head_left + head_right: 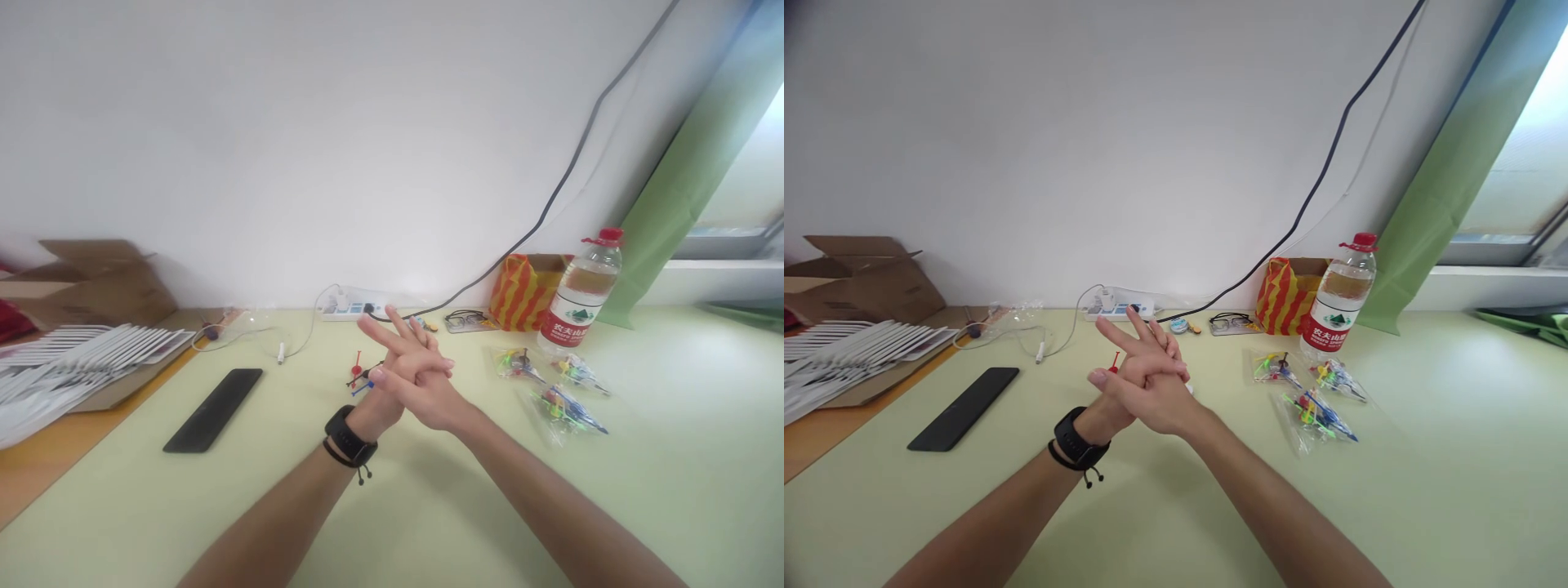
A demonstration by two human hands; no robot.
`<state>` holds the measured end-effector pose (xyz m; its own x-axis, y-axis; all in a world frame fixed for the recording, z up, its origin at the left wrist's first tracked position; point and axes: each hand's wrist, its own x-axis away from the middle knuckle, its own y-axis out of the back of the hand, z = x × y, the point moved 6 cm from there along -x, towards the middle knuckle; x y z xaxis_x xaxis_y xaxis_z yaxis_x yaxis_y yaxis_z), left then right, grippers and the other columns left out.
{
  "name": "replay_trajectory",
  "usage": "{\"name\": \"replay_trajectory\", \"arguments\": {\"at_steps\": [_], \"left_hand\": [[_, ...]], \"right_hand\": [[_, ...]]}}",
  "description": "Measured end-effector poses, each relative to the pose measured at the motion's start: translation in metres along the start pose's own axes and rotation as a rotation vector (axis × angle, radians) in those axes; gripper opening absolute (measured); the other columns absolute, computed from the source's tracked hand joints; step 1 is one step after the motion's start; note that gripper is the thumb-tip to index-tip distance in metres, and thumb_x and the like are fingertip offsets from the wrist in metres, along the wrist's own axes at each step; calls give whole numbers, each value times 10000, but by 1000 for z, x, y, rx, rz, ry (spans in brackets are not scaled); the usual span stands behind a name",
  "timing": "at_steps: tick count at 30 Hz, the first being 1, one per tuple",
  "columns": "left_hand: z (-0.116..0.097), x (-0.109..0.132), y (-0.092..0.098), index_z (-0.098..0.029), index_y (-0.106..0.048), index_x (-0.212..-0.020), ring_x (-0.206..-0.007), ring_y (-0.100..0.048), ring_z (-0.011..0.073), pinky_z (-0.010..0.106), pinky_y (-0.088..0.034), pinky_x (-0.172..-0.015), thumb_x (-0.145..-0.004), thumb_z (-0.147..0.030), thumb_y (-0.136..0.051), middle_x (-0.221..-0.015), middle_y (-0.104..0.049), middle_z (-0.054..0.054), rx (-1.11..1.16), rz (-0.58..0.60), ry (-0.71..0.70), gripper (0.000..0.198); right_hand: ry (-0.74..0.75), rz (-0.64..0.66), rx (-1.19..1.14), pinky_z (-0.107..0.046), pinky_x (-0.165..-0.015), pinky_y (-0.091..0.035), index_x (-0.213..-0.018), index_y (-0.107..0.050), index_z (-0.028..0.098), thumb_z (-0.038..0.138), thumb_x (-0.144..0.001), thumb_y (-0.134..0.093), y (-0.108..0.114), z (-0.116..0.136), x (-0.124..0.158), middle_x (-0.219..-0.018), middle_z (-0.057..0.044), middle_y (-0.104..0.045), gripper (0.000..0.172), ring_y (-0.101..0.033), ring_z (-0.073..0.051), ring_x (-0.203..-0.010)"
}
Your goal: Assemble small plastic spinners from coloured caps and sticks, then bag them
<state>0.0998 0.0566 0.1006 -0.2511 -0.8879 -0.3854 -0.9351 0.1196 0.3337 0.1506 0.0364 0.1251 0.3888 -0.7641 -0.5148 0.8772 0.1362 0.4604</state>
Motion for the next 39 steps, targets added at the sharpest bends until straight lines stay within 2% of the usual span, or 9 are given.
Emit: {"name": "replay_trajectory", "arguments": {"at_steps": [3,5,8,11,14,17,23,30,39], "left_hand": [[1,-12,5,-313,-740,-1147,-1087,-662,365,456,-542,-871,-909,-688,-518,-926,-717,89,-24,158,-30,497],[4,-21,11,-257,-735,-1171,-1086,-667,340,412,-542,-886,-928,-685,-494,-985,-727,93,-94,375,-30,548],[18,-39,46,-225,-692,-1244,-1172,-626,318,404,-480,-1014,-992,-659,-333,-1165,-725,118,-298,349,-71,618],[60,-50,84,-207,-634,-1333,-1305,-545,372,485,-374,-1116,-927,-719,-414,-1381,-619,165,-689,227,122,690],[106,-45,95,-205,-553,-1439,-1206,-618,403,502,-443,-1024,-823,-771,-513,-1372,-608,206,-856,411,334,838],[124,-41,83,-195,-581,-1414,-1138,-651,410,485,-493,-950,-733,-657,-676,-1296,-654,201,-813,537,305,829],[119,-39,48,-286,-584,-1408,-1080,-695,288,357,-544,-899,-793,-410,-673,-1255,-720,81,-582,610,148,633],[110,-30,34,-305,-514,-1472,-1144,-686,256,353,-566,-894,-881,-341,-572,-1334,-696,70,-343,740,170,595],[75,-38,41,-264,-608,-1392,-1259,-613,303,386,-512,-989,-944,-541,-529,-1432,-620,94,-446,501,32,532]], "right_hand": [[30,37,130,-572,-1275,27,-1597,-314,388,572,-962,-580,7,-4,-3,-1654,18,-346,713,-66,-261,-1588],[7,88,193,-600,-1257,29,-1614,-251,403,604,-955,-571,15,-16,-4,-1671,6,-308,759,-60,-284,-1587],[-193,149,264,-604,-1238,-126,-1619,-219,415,652,-959,-517,32,-52,1,-1693,-28,-246,762,-108,-320,-1578],[-415,306,376,-513,-1117,-391,-1546,-432,340,685,-873,-613,39,-95,16,-1583,-118,-445,777,-446,-374,-1422],[-595,472,519,-464,-880,-516,-1467,-540,315,632,-728,-778,37,-129,31,-1358,-168,-604,839,-655,-386,-1118],[-547,477,482,-367,-707,-514,-1316,-646,282,523,-720,-809,29,-138,31,-1182,-136,-636,663,-683,-303,-908],[-397,481,343,-259,-625,-458,-1012,-698,219,261,-822,-692,18,-137,20,-961,-43,-652,195,-620,-171,-765],[-372,458,267,-248,-621,-474,-1070,-596,203,173,-791,-686,26,-138,20,-1067,-48,-682,294,-647,-150,-764],[-290,270,306,-327,-781,-509,-953,-626,207,323,-916,-606,46,-127,11,-971,-54,-693,123,-646,-203,-903]]}}
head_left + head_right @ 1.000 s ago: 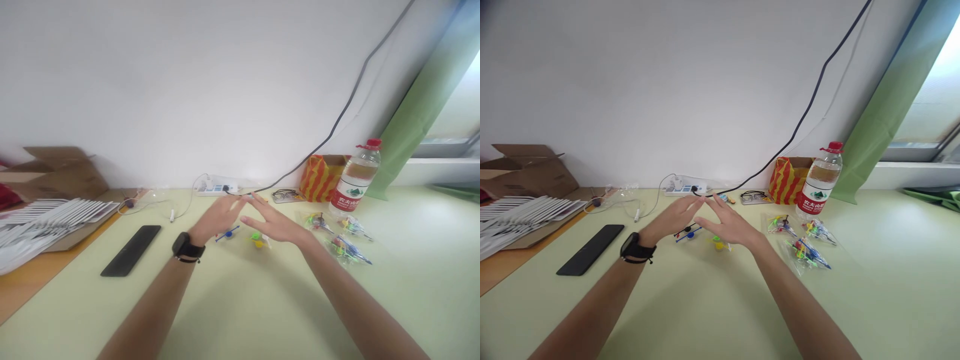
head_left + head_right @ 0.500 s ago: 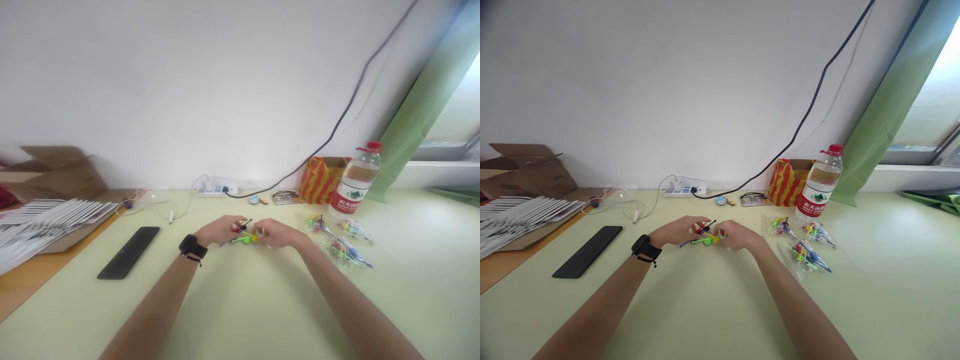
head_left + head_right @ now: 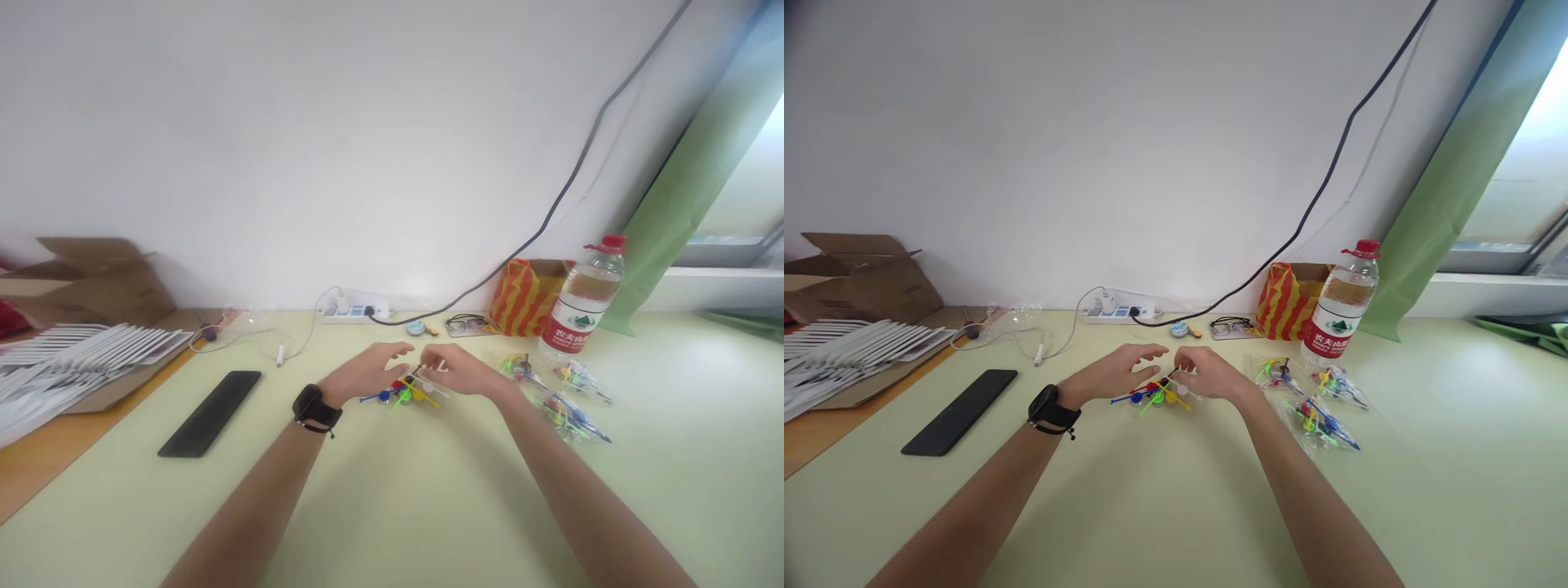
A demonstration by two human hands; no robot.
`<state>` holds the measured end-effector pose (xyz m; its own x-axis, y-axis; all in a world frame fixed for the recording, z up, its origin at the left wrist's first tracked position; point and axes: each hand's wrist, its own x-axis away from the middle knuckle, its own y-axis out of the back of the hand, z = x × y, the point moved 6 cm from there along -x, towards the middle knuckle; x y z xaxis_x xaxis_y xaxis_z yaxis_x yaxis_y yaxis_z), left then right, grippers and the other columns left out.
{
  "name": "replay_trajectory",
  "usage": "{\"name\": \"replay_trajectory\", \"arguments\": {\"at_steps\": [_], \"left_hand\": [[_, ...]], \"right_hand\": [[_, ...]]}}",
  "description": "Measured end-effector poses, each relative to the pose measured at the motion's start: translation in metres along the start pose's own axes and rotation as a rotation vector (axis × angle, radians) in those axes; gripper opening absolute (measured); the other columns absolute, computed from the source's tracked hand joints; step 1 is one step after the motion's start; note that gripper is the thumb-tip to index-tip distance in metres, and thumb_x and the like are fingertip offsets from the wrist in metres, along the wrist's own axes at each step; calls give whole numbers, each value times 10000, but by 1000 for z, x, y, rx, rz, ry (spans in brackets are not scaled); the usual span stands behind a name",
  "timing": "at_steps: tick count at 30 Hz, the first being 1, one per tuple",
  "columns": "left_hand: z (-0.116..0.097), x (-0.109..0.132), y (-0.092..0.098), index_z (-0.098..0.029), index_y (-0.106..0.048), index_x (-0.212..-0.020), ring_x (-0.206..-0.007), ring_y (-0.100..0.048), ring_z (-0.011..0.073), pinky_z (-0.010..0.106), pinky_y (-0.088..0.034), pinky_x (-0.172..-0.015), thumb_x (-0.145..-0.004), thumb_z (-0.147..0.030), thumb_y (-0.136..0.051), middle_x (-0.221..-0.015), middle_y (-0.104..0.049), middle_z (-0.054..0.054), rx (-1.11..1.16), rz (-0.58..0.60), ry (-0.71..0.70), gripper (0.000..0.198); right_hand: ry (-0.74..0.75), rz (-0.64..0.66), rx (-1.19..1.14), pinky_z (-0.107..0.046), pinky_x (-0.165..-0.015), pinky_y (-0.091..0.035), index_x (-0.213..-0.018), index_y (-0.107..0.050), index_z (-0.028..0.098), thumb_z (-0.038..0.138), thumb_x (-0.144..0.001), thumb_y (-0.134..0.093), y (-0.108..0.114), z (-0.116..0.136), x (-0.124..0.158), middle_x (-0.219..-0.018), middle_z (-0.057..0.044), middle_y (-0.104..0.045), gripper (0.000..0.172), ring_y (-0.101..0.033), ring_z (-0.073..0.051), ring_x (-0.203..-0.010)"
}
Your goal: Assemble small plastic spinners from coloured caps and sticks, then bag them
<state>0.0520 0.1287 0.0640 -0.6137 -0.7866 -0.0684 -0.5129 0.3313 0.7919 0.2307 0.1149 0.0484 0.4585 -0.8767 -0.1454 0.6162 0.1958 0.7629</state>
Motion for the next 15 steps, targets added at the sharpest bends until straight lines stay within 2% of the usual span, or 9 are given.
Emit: {"name": "replay_trajectory", "arguments": {"at_steps": [3,7,10,12,13,15], "left_hand": [[-12,1,5,-266,-650,-1340,-1227,-625,289,369,-486,-1009,-980,-586,-455,-1363,-670,77,-6,19,-52,519],[-11,3,16,-265,-584,-1416,-1226,-606,302,383,-445,-1033,-964,-662,-448,-1374,-660,82,-118,-9,-38,616],[-10,5,29,-266,-597,-1378,-1201,-609,285,384,-427,-1031,-1021,-597,-356,-1337,-679,64,-220,-131,-76,543],[-11,7,39,-278,-623,-1308,-1145,-631,256,367,-434,-1001,-1056,-519,-285,-1270,-707,35,-235,-240,-116,486],[-11,8,43,-282,-627,-1281,-1116,-640,244,357,-444,-975,-1059,-495,-287,-1238,-716,25,-225,-295,-117,458],[-9,8,51,-289,-619,-1255,-1081,-653,231,338,-468,-911,-1048,-469,-343,-1194,-724,14,-185,-363,-85,390]], "right_hand": [[29,-182,67,-354,-872,-502,-987,-627,211,301,-926,-588,8,-2,-3,-1036,-61,-674,115,-627,-214,-987],[-20,-375,171,-363,-881,-512,-1153,-614,233,301,-930,-584,15,-9,-14,-1358,-109,-550,235,-634,-229,-1061],[-106,-435,301,-411,-922,-503,-1239,-606,244,325,-924,-606,22,-21,-30,-1583,-132,-337,326,-641,-266,-1104],[-186,-436,352,-448,-964,-483,-1244,-622,234,340,-916,-629,30,-35,-42,-1642,-144,-236,345,-623,-303,-1160],[-221,-421,347,-460,-969,-480,-1235,-633,226,347,-907,-645,33,-43,-48,-1645,-155,-231,349,-624,-313,-1161],[-219,-402,298,-479,-975,-475,-1219,-648,202,329,-887,-670,40,-54,-58,-1579,-185,-361,357,-637,-322,-1134]]}}
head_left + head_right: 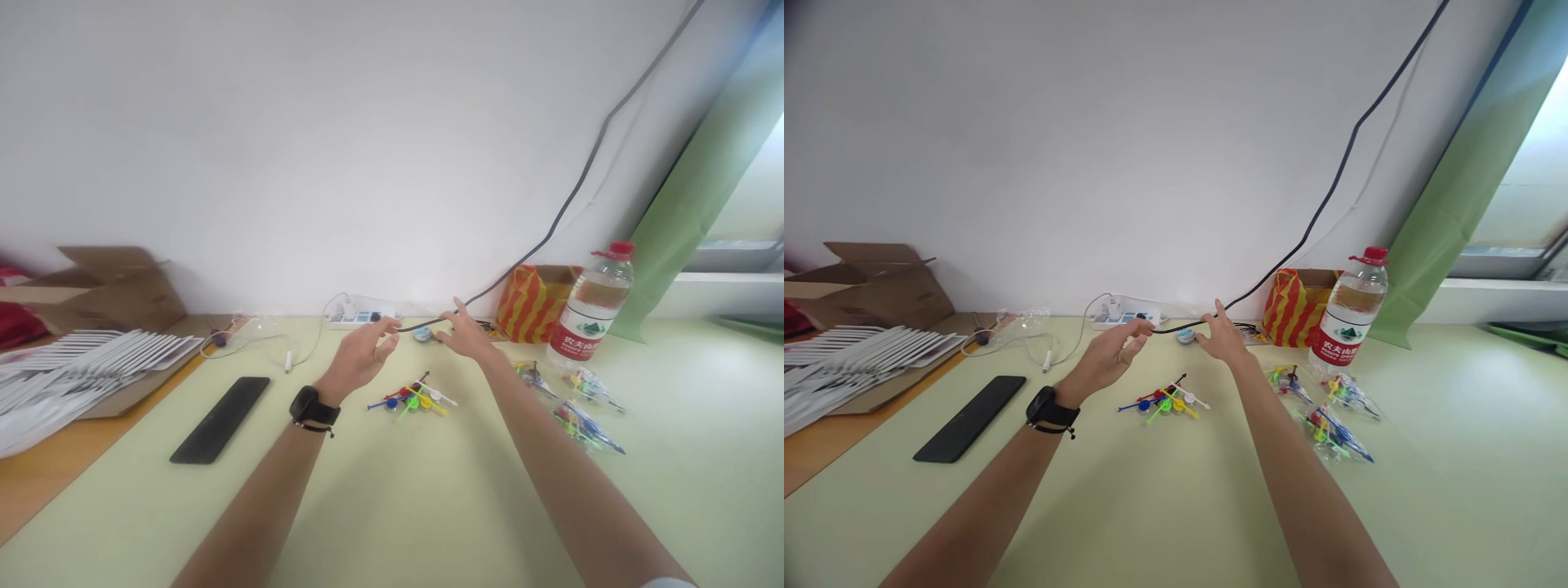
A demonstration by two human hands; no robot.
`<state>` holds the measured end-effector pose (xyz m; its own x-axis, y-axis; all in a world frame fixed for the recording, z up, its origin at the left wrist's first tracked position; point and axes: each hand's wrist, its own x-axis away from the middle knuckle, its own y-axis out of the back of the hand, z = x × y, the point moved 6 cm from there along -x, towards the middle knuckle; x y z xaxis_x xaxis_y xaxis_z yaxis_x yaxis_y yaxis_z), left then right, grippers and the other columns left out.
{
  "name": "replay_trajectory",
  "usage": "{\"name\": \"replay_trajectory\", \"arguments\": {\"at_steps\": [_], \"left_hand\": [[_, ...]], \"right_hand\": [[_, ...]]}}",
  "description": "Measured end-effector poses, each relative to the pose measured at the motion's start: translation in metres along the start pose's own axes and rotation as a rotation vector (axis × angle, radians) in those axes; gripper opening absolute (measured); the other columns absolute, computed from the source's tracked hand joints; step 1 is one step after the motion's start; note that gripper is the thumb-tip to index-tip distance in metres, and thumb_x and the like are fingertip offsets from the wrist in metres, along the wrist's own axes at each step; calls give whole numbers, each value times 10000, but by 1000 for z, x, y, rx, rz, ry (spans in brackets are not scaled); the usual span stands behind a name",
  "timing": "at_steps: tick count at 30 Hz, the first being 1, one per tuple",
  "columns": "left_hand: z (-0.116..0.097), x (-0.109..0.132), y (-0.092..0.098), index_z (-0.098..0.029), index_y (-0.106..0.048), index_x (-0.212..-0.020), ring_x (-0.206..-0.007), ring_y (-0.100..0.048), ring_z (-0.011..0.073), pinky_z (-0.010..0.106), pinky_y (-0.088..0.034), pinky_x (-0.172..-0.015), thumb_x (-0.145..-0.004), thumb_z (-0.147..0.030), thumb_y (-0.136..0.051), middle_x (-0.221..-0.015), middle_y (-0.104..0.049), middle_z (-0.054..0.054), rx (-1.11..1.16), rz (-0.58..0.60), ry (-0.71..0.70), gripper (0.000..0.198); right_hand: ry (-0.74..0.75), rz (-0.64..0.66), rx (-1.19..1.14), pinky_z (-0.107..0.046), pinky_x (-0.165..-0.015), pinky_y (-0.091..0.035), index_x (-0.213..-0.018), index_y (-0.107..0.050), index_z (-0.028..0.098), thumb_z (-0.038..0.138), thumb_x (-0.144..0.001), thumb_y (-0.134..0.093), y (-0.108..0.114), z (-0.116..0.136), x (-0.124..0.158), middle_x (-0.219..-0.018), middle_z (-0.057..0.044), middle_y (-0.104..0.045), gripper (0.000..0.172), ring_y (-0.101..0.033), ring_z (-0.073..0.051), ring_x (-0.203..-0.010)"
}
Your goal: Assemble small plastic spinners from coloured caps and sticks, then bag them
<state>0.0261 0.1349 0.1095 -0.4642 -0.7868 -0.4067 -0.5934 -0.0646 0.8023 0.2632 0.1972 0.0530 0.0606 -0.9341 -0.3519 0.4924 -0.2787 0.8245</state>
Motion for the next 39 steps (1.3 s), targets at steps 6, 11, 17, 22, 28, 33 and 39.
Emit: {"name": "replay_trajectory", "arguments": {"at_steps": [6,11,17,22,28,33,39], "left_hand": [[13,-7,9,-286,-623,-1230,-1043,-678,238,343,-524,-813,-985,-396,-500,-1171,-727,36,69,-65,50,296],[-10,-4,33,-274,-492,-1426,-1327,-525,288,428,-473,-1048,-924,-402,-645,-1447,-567,92,35,-376,-73,540],[-49,1,38,-302,-534,-1422,-1357,-509,301,441,-393,-1138,-862,-534,-720,-1453,-580,74,70,-212,-112,634],[-63,5,8,-277,-724,-1174,-991,-711,241,326,-537,-851,-905,-538,-659,-1070,-773,46,247,264,-114,380],[-58,7,-11,-198,-774,-893,-691,-715,197,263,-494,-592,-926,-444,-637,-756,-767,55,422,489,-62,284],[-47,7,-16,-179,-733,-868,-723,-729,207,283,-531,-651,-916,-447,-649,-771,-766,73,556,508,30,285],[-32,2,-7,-186,-672,-844,-825,-728,213,336,-552,-807,-904,-451,-663,-826,-763,66,603,369,69,272]], "right_hand": [[141,-77,-129,-377,-926,-508,-1151,-641,177,203,-899,-591,12,10,-9,-1228,-138,-667,258,-655,-250,-1048],[224,-242,-269,-327,-740,-500,-978,-629,216,195,-925,-513,63,43,25,-991,-57,-704,129,-618,-190,-775],[354,97,-414,-324,-763,-483,-897,-631,232,251,-909,-592,114,78,75,-916,-25,-699,45,-592,-191,-824],[358,323,-525,-349,-845,-525,-980,-654,239,293,-931,-607,115,83,92,-999,-36,-697,87,-635,-196,-893],[267,268,-633,-388,-857,-551,-1027,-668,231,395,-898,-682,106,64,84,-1054,-71,-703,209,-664,-226,-929],[164,224,-742,-384,-850,-546,-1183,-636,258,463,-867,-728,106,52,80,-965,-56,-714,389,-673,-231,-929],[57,378,-749,-366,-783,-533,-1114,-704,206,529,-825,-750,94,38,80,-820,-43,-695,435,-650,-207,-806]]}}
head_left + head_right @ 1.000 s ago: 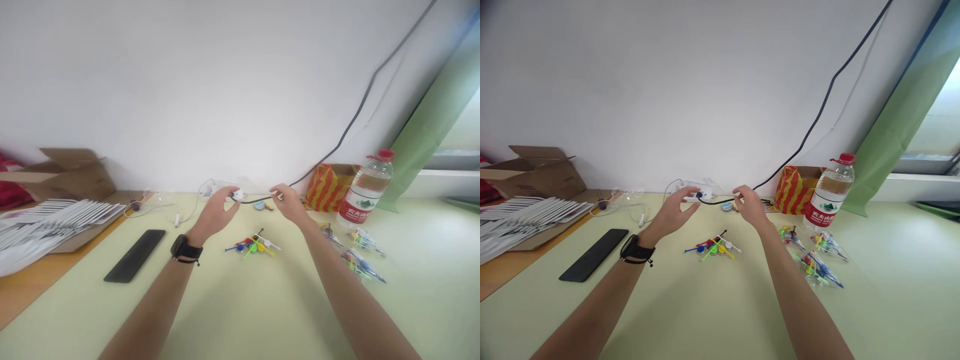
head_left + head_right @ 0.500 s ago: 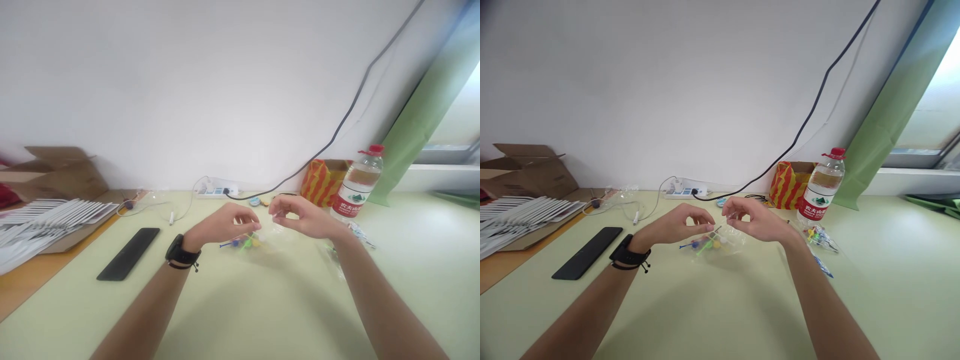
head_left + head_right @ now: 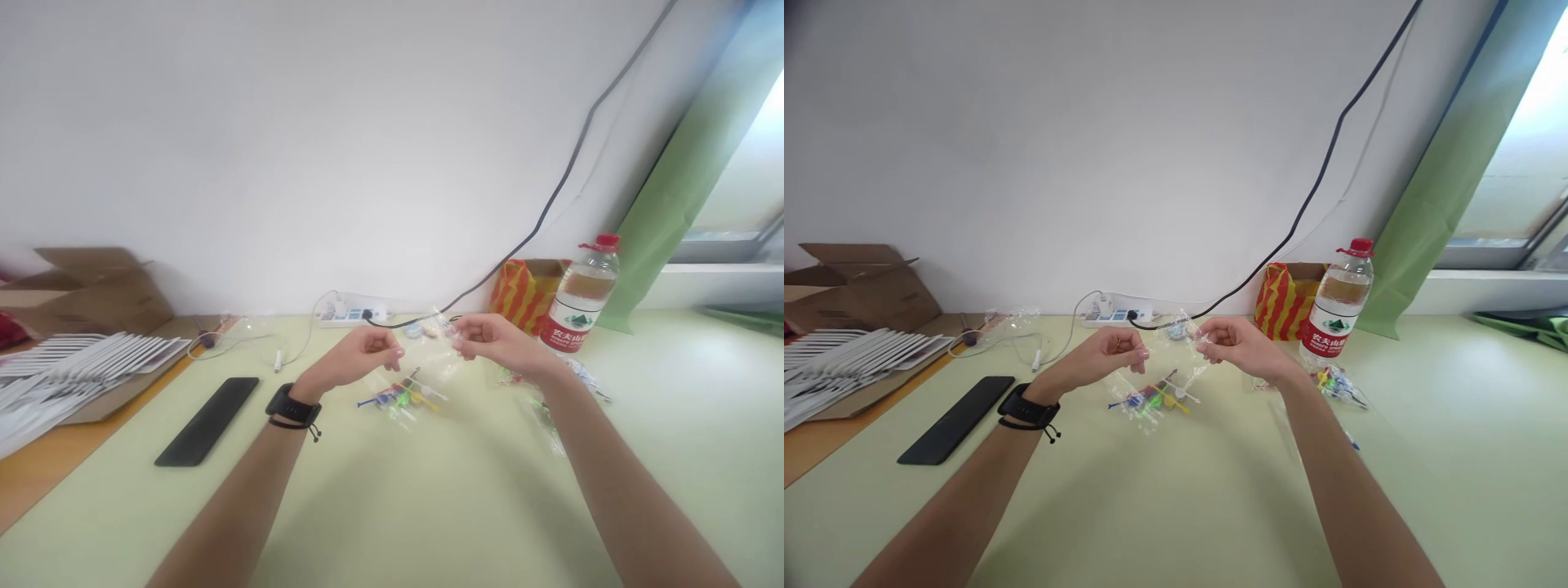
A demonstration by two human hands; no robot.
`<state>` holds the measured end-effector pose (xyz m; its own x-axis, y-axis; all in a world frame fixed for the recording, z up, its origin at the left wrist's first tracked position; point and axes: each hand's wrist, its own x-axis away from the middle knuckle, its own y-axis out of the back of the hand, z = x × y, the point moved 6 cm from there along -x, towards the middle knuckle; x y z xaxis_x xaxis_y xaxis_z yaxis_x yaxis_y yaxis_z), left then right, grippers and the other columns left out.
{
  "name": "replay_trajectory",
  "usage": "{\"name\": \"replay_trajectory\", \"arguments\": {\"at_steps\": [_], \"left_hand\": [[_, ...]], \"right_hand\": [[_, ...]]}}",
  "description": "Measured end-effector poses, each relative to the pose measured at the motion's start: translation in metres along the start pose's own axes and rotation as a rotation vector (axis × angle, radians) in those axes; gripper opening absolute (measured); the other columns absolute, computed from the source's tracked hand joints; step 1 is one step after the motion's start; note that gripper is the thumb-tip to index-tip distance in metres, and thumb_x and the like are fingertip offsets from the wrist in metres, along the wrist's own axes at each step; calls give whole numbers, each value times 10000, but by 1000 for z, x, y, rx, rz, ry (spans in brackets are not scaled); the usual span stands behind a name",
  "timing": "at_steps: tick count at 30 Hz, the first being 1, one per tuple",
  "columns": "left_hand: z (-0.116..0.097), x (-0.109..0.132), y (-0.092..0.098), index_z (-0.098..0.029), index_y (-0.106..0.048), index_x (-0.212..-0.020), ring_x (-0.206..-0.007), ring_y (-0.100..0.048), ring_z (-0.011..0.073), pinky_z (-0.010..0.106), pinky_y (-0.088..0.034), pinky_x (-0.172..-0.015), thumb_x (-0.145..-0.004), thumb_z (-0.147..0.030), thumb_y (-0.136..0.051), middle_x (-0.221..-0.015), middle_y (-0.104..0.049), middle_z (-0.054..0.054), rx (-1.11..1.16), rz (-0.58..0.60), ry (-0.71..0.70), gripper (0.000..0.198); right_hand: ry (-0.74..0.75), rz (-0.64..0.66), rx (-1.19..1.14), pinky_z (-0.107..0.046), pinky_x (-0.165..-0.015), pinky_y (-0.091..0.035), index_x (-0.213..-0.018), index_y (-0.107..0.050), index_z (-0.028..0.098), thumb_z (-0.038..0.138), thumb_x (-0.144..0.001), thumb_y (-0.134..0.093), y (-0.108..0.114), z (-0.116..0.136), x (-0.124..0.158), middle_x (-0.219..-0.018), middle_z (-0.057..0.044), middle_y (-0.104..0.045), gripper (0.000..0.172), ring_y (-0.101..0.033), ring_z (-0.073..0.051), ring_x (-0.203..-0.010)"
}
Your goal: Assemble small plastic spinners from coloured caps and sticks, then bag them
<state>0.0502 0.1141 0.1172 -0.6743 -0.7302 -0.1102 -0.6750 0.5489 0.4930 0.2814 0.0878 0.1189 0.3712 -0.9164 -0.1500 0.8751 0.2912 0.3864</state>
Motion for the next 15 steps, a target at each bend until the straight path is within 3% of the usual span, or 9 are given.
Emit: {"name": "replay_trajectory", "arguments": {"at_steps": [3,6,9,12,15], "left_hand": [[-3,2,-2,-199,-703,-972,-920,-723,226,338,-548,-830,-864,-448,-720,-976,-770,77,-74,50,-35,272],[-5,0,-4,-229,-692,-1162,-982,-714,229,345,-547,-870,-865,-468,-726,-1048,-764,77,-79,-3,-27,383],[-2,-4,-8,-203,-732,-1066,-897,-715,215,346,-561,-853,-895,-495,-686,-941,-767,77,-17,-73,-14,342],[2,-7,-7,-173,-751,-901,-758,-698,189,323,-573,-756,-896,-492,-683,-855,-768,83,32,-129,-20,326],[5,-7,-4,-174,-757,-908,-735,-710,192,326,-584,-738,-877,-485,-710,-845,-775,87,43,-142,-4,316]], "right_hand": [[15,7,13,-353,-772,-521,-1049,-743,201,530,-822,-748,0,-2,-2,-833,-48,-702,400,-640,-200,-806],[24,66,42,-342,-764,-518,-1056,-758,216,519,-835,-741,-9,1,-4,-892,-57,-725,375,-647,-204,-839],[28,82,39,-332,-743,-518,-1027,-762,210,497,-842,-742,-18,3,-6,-890,-62,-735,343,-652,-202,-830],[19,-1,23,-329,-706,-520,-926,-767,190,502,-822,-758,-16,2,-8,-812,-59,-731,328,-646,-192,-759],[23,-84,2,-328,-686,-526,-885,-767,191,523,-804,-766,-10,2,-8,-754,-49,-721,341,-640,-187,-720]]}}
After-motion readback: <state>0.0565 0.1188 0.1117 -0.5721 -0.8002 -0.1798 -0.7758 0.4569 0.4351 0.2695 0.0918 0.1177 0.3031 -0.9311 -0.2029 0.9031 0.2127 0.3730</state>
